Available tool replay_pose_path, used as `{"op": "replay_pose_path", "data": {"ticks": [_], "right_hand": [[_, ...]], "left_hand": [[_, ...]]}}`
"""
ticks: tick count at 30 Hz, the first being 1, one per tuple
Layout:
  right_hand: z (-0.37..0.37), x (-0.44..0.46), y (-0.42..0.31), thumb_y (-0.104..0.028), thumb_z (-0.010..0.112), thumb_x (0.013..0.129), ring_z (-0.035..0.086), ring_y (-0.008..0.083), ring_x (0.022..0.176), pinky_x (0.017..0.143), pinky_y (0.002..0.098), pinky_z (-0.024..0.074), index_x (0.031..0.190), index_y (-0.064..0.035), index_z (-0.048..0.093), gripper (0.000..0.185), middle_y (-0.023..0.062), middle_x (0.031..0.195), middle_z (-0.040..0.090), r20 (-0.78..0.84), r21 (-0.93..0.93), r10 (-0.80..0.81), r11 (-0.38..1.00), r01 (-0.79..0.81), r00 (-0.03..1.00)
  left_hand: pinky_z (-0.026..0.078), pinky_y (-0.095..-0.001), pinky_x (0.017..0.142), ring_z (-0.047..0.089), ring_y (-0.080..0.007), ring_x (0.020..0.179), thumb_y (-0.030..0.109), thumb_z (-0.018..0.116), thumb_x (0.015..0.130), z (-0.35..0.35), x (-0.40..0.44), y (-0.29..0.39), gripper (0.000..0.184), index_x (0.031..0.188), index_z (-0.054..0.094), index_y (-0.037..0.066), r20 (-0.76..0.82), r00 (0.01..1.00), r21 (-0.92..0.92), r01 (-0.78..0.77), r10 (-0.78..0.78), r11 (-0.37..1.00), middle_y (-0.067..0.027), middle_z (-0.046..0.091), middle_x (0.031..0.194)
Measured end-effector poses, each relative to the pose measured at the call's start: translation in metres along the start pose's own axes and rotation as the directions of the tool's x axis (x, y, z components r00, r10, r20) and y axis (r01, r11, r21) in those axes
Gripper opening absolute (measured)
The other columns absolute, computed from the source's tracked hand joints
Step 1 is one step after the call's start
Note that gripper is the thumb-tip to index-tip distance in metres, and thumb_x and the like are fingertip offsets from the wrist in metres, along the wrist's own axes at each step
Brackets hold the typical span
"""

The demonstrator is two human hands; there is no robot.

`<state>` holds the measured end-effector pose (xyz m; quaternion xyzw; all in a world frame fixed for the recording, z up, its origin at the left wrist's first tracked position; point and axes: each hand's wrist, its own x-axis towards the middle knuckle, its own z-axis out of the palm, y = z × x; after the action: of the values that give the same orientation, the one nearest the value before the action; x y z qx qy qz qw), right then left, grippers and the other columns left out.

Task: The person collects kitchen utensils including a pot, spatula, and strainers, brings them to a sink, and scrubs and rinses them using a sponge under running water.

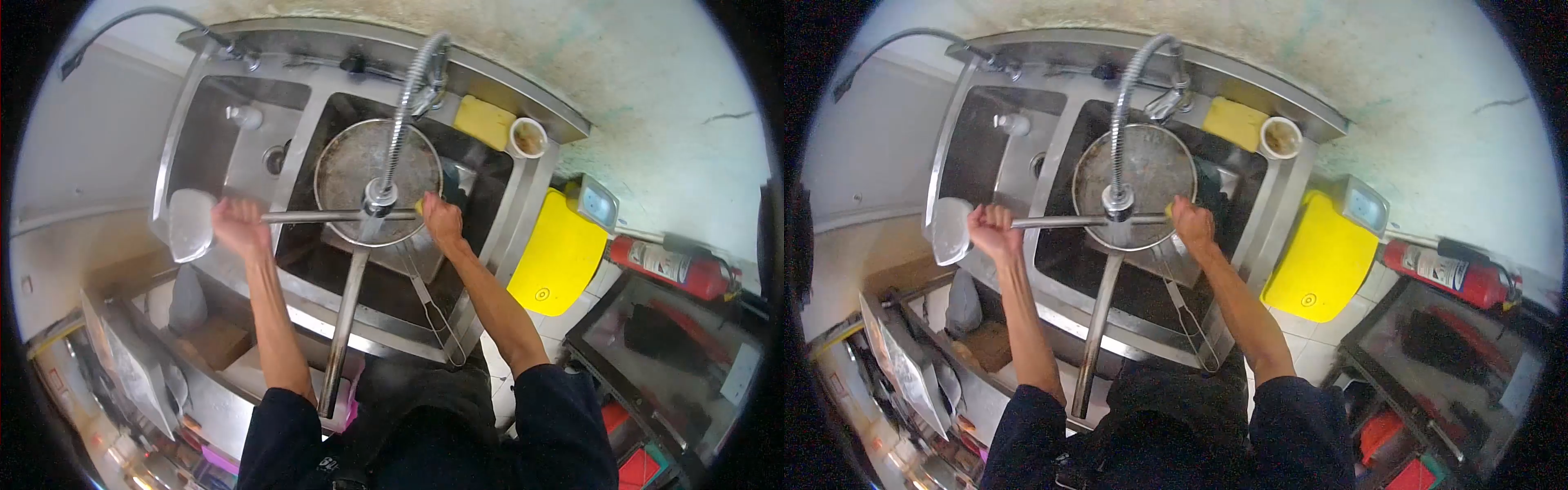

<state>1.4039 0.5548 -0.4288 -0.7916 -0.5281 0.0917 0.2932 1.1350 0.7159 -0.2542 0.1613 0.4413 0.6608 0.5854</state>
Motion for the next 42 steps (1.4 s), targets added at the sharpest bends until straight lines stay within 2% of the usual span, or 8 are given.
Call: {"op": "replay_pose_path", "data": {"ticks": [12, 16, 20, 24, 29, 36, 38, 42], "right_hand": [[-0.215, 0.003, 0.205, -0.024, 0.043, 0.087, 0.055, 0.0396, 0.093, 0.082, 0.0431, 0.0413, 0.109, -0.0022, 0.049, 0.031, 0.0243, 0.099, 0.058, -0.408, 0.340, 0.740, 0.667, -0.663, 0.535], [-0.238, -0.006, 0.375, -0.028, 0.061, 0.079, 0.052, 0.0389, 0.098, 0.083, 0.0455, 0.0423, 0.110, 0.0030, 0.051, 0.045, 0.0236, 0.104, 0.056, -0.351, -0.112, 0.520, 0.803, -0.586, 0.779], [-0.246, 0.026, 0.280, -0.022, 0.061, 0.080, 0.054, 0.0358, 0.097, 0.085, 0.0422, 0.0427, 0.111, 0.0005, 0.053, 0.039, 0.0203, 0.105, 0.058, -0.575, -0.231, 0.234, 0.873, -0.430, 0.784], [-0.155, 0.006, 0.082, -0.009, 0.058, 0.078, 0.058, 0.0305, 0.080, 0.073, 0.0364, 0.0461, 0.092, -0.0029, 0.060, 0.016, 0.0128, 0.085, 0.061, -0.263, 0.370, 0.378, 0.889, -0.269, 0.888], [-0.014, -0.010, -0.098, -0.024, 0.059, 0.081, 0.058, 0.0340, 0.071, 0.067, 0.0443, 0.0458, 0.085, -0.0053, 0.061, 0.019, 0.0152, 0.078, 0.060, 0.014, 0.310, -0.214, 0.930, 0.200, 0.977], [0.014, 0.033, -0.095, -0.045, 0.062, 0.074, 0.061, 0.0342, 0.068, 0.063, 0.0457, 0.0455, 0.063, -0.0072, 0.060, 0.040, 0.0167, 0.069, 0.062, 0.384, 0.235, -0.036, 0.970, -0.060, 0.923], [0.048, 0.031, -0.127, -0.044, 0.061, 0.075, 0.061, 0.0354, 0.065, 0.061, 0.0454, 0.0455, 0.060, -0.0072, 0.059, 0.040, 0.0175, 0.067, 0.062, 0.280, 0.727, 0.097, 0.628, -0.277, 0.955], [0.036, 0.025, -0.132, -0.036, 0.058, 0.079, 0.061, 0.0359, 0.062, 0.059, 0.0439, 0.0468, 0.071, -0.0101, 0.061, 0.027, 0.0158, 0.064, 0.061, 0.213, 0.440, -0.353, 0.867, 0.233, 0.911]], "left_hand": [[0.021, -0.0237, 0.041, 0.028, -0.0083, 0.048, 0.017, 0.050, 0.080, -0.002, -0.023, -0.051, 0.025, 0.062, 0.032, 0.015, 0.132, 0.991, 0.102, 0.010, -0.024, 0.995, 0.0030, 0.032, 0.055], [0.020, -0.0248, 0.042, 0.026, -0.0096, 0.047, 0.018, 0.049, 0.080, 0.002, -0.030, -0.055, 0.028, 0.059, 0.030, 0.016, 0.172, 0.982, 0.068, 0.067, -0.078, 0.995, 0.0030, 0.029, 0.053], [0.016, -0.0262, 0.040, 0.017, -0.0096, 0.042, 0.018, 0.045, 0.083, 0.033, -0.047, -0.060, 0.035, 0.054, 0.025, 0.015, -0.108, 0.994, 0.095, -0.003, 0.014, 0.995, 0.0029, 0.020, 0.048], [0.017, -0.0267, 0.038, 0.018, -0.0099, 0.040, 0.018, 0.046, 0.080, 0.016, -0.047, -0.051, 0.035, 0.053, 0.023, 0.016, 0.097, 0.995, 0.077, -0.010, 0.003, 0.997, 0.0025, 0.020, 0.047], [0.015, -0.0262, 0.038, 0.017, -0.0096, 0.040, 0.017, 0.045, 0.080, 0.008, -0.046, -0.018, 0.035, 0.053, 0.023, 0.016, 0.047, 0.997, 0.033, -0.067, 0.066, 0.997, 0.0030, 0.019, 0.047], [0.017, -0.0260, 0.040, 0.018, -0.0103, 0.043, 0.016, 0.045, 0.079, -0.017, -0.049, 0.035, 0.034, 0.054, 0.022, 0.016, -0.106, 0.972, 0.003, -0.210, 0.210, 0.978, 0.0028, 0.018, 0.048], [0.016, -0.0272, 0.041, 0.016, -0.0112, 0.043, 0.016, 0.045, 0.079, -0.015, -0.046, 0.014, 0.035, 0.053, 0.022, 0.015, -0.069, 0.983, -0.096, -0.175, 0.169, 0.980, 0.0019, 0.018, 0.048], [0.016, -0.0268, 0.041, 0.014, -0.0110, 0.041, 0.015, 0.045, 0.080, -0.008, -0.045, 0.001, 0.037, 0.052, 0.021, 0.014, 0.004, 0.995, -0.121, -0.096, 0.098, 0.988, 0.0016, 0.018, 0.046]]}}
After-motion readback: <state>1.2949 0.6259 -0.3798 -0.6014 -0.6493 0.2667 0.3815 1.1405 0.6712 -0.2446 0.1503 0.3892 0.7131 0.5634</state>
